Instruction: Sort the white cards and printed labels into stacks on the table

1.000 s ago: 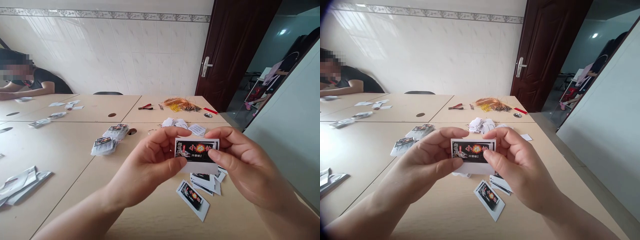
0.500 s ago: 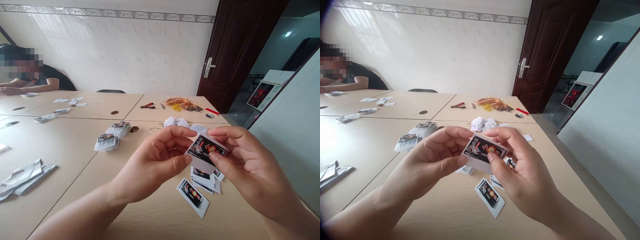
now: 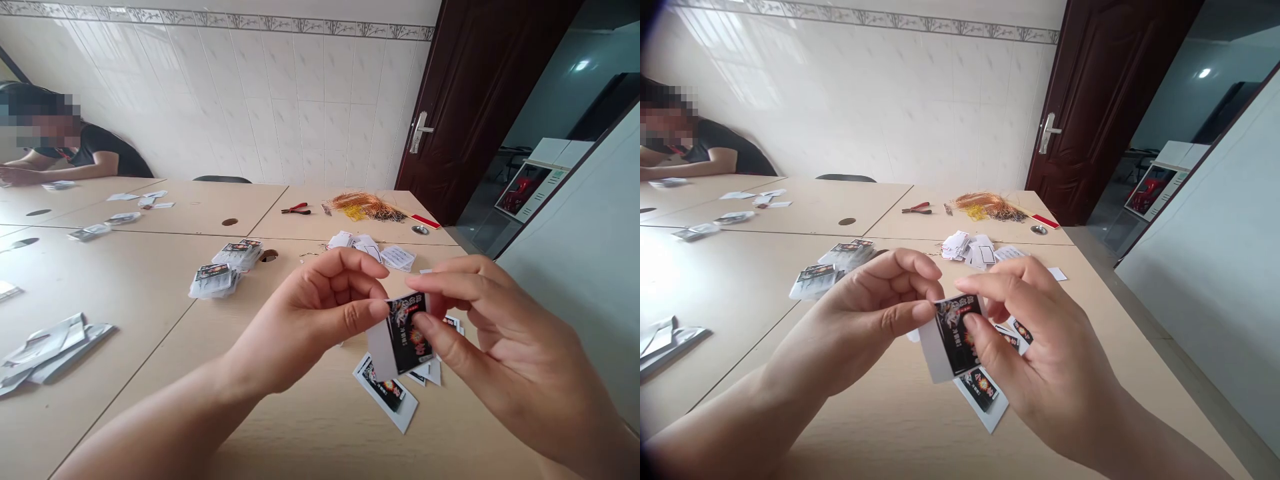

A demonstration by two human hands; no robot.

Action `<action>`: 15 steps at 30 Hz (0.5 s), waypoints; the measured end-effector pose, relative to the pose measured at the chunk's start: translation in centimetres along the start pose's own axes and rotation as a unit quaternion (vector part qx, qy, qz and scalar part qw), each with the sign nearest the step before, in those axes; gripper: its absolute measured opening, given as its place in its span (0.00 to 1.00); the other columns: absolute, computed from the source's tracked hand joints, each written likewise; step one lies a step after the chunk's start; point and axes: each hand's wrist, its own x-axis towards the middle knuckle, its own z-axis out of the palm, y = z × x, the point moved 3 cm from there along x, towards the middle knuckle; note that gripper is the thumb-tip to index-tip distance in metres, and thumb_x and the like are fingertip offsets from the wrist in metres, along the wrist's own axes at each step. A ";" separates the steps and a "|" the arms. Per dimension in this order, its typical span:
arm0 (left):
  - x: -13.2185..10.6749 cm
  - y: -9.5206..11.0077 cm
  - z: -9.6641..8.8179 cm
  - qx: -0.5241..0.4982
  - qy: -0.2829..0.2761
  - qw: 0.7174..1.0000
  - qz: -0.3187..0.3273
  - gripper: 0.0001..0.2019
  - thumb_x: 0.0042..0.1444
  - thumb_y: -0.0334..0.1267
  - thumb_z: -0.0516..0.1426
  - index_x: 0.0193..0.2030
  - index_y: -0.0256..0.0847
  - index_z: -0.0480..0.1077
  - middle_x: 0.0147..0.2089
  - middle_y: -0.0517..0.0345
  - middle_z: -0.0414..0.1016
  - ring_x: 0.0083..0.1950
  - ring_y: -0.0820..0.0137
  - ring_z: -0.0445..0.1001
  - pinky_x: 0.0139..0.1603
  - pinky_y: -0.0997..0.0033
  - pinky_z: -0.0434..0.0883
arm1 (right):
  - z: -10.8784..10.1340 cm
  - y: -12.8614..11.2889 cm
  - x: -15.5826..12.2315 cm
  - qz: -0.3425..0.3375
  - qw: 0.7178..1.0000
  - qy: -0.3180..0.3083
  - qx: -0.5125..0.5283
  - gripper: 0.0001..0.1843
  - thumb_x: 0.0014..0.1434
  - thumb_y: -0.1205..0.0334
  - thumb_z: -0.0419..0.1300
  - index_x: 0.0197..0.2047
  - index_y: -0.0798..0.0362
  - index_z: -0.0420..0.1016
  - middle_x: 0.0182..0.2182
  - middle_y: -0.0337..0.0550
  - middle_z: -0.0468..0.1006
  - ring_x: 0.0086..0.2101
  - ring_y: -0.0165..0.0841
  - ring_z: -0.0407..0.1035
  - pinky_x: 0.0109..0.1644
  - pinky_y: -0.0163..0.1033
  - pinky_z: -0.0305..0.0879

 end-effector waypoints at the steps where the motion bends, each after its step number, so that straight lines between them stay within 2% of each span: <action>1: -0.1 0.0 0.0 -0.015 -0.002 1.000 -0.008 0.06 0.61 0.29 0.67 0.43 0.41 0.79 0.35 0.62 0.79 0.37 0.79 0.77 0.41 0.84 0.75 | 0.0 0.1 0.0 0.008 1.000 -0.010 0.007 0.16 0.67 0.65 0.61 0.55 0.38 0.75 0.40 0.39 0.73 0.39 0.31 0.72 0.38 0.35 0.75; 4: -0.1 0.0 -0.1 -0.057 0.001 0.998 -0.041 0.05 0.59 0.30 0.68 0.42 0.40 0.80 0.35 0.61 0.81 0.36 0.78 0.78 0.40 0.83 0.75 | 0.1 0.1 0.0 0.009 1.000 -0.021 0.012 0.11 0.68 0.63 0.60 0.52 0.39 0.75 0.42 0.39 0.74 0.41 0.31 0.73 0.40 0.33 0.75; 9: 0.1 0.0 0.0 -0.091 0.010 0.993 -0.076 0.07 0.56 0.28 0.69 0.40 0.40 0.80 0.33 0.62 0.81 0.31 0.78 0.78 0.32 0.84 0.74 | 0.1 -0.3 -0.3 -0.023 1.000 -0.009 0.000 0.08 0.68 0.64 0.61 0.48 0.41 0.74 0.44 0.40 0.75 0.48 0.34 0.73 0.46 0.37 0.75; 15: 0.2 -0.2 0.3 -0.103 0.002 0.992 -0.078 0.08 0.56 0.25 0.69 0.41 0.38 0.79 0.31 0.61 0.82 0.32 0.76 0.80 0.36 0.81 0.77 | 0.3 -0.8 -0.2 -0.052 0.999 -0.013 0.002 0.10 0.66 0.67 0.61 0.48 0.42 0.72 0.40 0.38 0.77 0.42 0.32 0.75 0.46 0.38 0.75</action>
